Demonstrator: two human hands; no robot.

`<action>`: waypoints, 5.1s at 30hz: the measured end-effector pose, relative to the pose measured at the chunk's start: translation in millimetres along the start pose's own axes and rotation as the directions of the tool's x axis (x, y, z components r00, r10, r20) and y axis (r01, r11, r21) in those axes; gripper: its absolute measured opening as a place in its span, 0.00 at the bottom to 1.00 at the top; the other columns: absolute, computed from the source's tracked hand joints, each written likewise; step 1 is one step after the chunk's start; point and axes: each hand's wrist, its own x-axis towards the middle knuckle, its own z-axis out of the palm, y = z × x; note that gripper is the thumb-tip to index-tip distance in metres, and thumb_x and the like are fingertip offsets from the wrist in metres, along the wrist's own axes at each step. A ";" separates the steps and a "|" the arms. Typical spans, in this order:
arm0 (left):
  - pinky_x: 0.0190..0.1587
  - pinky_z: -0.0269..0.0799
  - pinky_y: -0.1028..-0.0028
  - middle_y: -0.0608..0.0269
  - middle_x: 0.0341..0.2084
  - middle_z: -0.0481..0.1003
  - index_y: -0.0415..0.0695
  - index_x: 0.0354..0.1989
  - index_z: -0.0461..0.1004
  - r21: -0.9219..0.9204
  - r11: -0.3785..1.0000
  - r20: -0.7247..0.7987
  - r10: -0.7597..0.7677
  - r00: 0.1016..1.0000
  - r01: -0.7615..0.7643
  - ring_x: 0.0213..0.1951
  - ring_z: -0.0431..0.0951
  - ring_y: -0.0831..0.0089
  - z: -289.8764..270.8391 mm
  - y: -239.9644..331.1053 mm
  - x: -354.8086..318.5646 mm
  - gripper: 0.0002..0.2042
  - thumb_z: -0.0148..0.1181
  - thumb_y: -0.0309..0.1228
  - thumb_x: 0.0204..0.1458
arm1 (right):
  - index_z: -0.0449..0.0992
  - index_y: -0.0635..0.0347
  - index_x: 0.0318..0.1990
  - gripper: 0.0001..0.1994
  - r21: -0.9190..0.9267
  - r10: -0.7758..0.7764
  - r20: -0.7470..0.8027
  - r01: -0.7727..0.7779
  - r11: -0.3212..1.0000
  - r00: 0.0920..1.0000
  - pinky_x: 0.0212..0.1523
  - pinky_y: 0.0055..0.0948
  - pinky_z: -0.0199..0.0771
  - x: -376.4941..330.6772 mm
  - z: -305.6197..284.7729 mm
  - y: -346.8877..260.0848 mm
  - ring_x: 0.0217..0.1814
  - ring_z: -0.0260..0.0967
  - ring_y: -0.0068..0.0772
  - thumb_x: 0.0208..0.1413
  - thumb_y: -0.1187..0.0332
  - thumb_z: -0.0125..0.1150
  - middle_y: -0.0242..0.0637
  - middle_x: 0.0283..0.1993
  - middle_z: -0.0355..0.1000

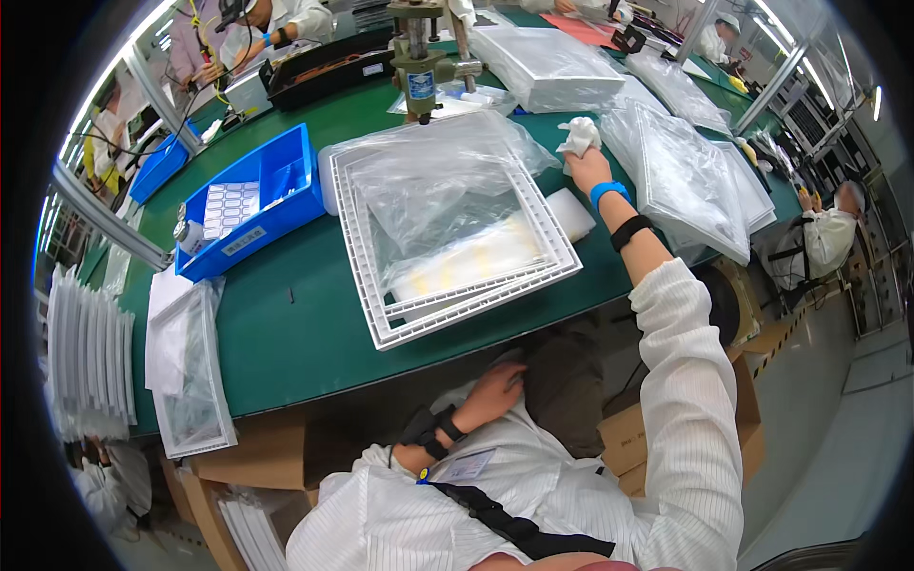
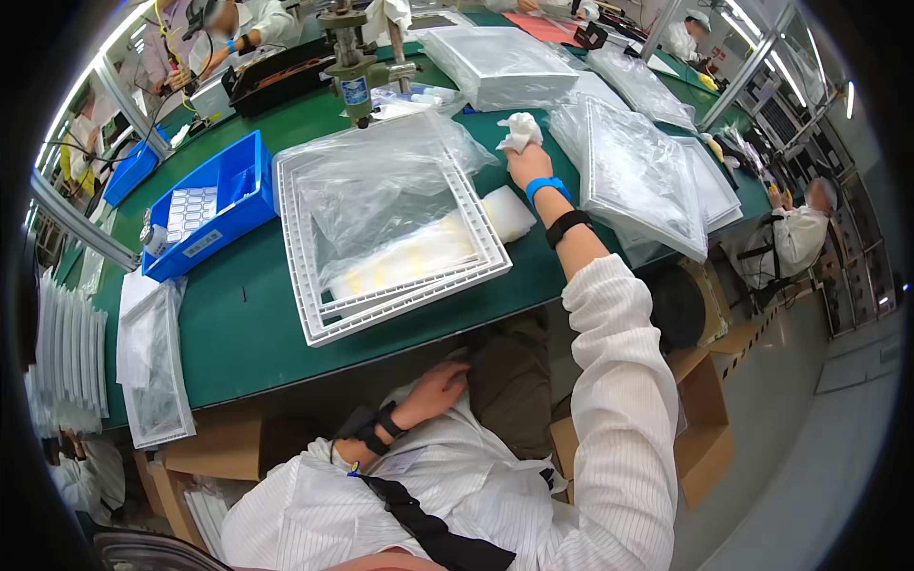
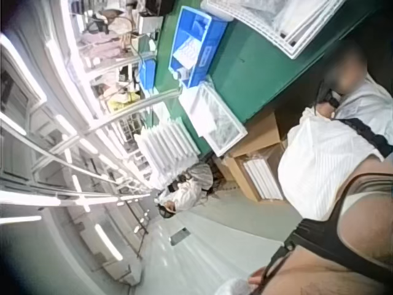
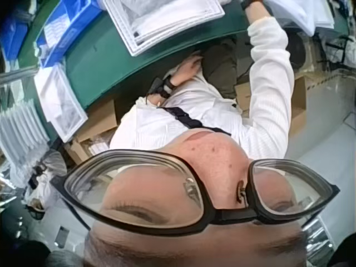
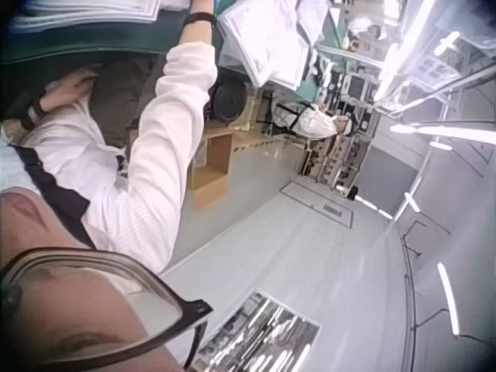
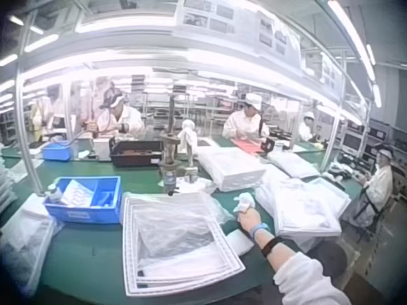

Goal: Applying glue to the edges of a white plastic frame and assembling it with a plastic sheet.

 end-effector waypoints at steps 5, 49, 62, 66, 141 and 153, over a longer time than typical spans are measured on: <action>0.47 0.71 0.70 0.52 0.46 0.74 0.37 0.52 0.70 -0.343 0.931 0.286 0.231 0.930 -0.125 0.46 0.75 0.65 -79.1 105.2 15.8 0.16 0.51 0.25 0.55 | 0.74 0.60 0.46 0.15 0.196 -0.202 -0.124 0.223 0.955 0.972 0.45 0.38 0.70 -78.2 -59.5 -28.1 0.46 0.73 0.48 0.56 0.60 0.56 0.48 0.43 0.75; 0.40 0.70 0.63 0.45 0.43 0.67 0.30 0.65 0.40 -0.030 0.999 -0.109 0.038 0.993 -0.042 0.43 0.70 0.59 0.7 221.5 346.7 0.47 0.62 0.44 0.47 | 0.62 0.63 0.53 0.13 0.877 -0.054 -0.153 0.161 0.453 0.987 0.42 0.25 0.71 -346.1 -128.6 108.9 0.46 0.70 0.27 0.62 0.71 0.43 0.41 0.48 0.72; 0.36 0.68 0.75 0.57 0.33 0.75 0.27 0.42 0.70 -0.634 0.773 -0.025 -0.020 0.999 -0.001 0.33 0.73 0.72 25.9 194.9 315.9 0.16 0.53 0.31 0.54 | 0.66 0.64 0.53 0.14 0.784 -0.090 -0.363 0.357 0.508 0.927 0.46 0.26 0.67 -359.1 -136.8 114.6 0.49 0.68 0.30 0.63 0.68 0.46 0.44 0.51 0.69; 0.43 0.70 0.71 0.58 0.39 0.73 0.34 0.49 0.68 -0.710 0.704 -0.045 -0.001 0.999 -0.031 0.40 0.74 0.70 23.7 197.6 266.8 0.16 0.54 0.31 0.56 | 0.66 0.66 0.53 0.15 0.722 -0.210 -0.418 0.463 0.513 0.884 0.49 0.30 0.66 -357.0 -138.2 113.2 0.50 0.67 0.35 0.62 0.67 0.47 0.49 0.51 0.68; 0.18 0.70 0.77 0.55 0.17 0.72 0.38 0.41 0.66 -0.654 0.697 0.058 -0.342 0.938 0.295 0.15 0.73 0.72 23.7 202.2 263.1 0.15 0.50 0.39 0.58 | 0.63 0.67 0.55 0.20 0.913 0.200 -0.009 -0.074 0.402 0.980 0.48 0.36 0.72 -287.7 -177.9 167.1 0.50 0.71 0.43 0.55 0.71 0.53 0.49 0.49 0.70; 0.29 0.73 0.75 0.51 0.27 0.77 0.39 0.41 0.64 -0.673 0.695 0.134 -0.225 0.965 0.255 0.24 0.77 0.72 52.7 209.1 248.7 0.14 0.44 0.40 0.62 | 0.60 0.61 0.59 0.21 0.992 0.271 0.089 -0.062 -0.107 0.958 0.60 0.50 0.61 -275.2 -145.6 105.8 0.66 0.56 0.43 0.61 0.63 0.51 0.41 0.62 0.60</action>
